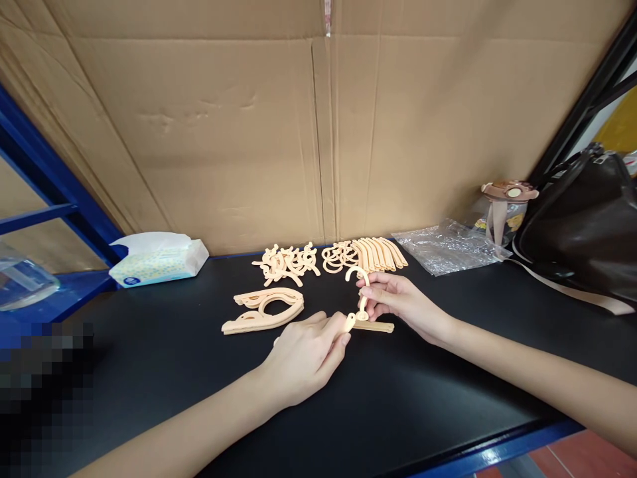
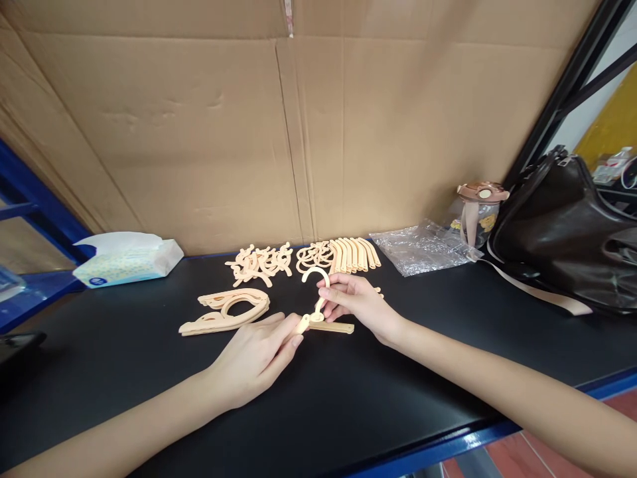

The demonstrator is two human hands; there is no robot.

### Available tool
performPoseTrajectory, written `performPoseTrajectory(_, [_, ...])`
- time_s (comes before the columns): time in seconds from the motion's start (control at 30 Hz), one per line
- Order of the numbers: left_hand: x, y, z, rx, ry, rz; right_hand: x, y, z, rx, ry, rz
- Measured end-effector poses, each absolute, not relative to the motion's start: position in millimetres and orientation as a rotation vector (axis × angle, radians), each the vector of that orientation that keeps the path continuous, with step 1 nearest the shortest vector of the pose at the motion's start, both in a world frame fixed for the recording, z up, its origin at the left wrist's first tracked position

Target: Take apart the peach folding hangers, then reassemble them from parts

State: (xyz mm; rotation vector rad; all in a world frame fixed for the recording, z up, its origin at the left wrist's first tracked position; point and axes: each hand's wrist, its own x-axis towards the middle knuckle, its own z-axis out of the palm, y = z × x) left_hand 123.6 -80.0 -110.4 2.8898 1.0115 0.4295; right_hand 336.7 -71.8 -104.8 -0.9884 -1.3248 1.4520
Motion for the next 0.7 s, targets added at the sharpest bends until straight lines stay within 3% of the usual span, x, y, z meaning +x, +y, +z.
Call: performPoseTrajectory(0.7, [122.5,-78.4,-107.3,2.857,0.844,0.598,340.3,-68.8,-106.4,-0.933,-1.225,1.618])
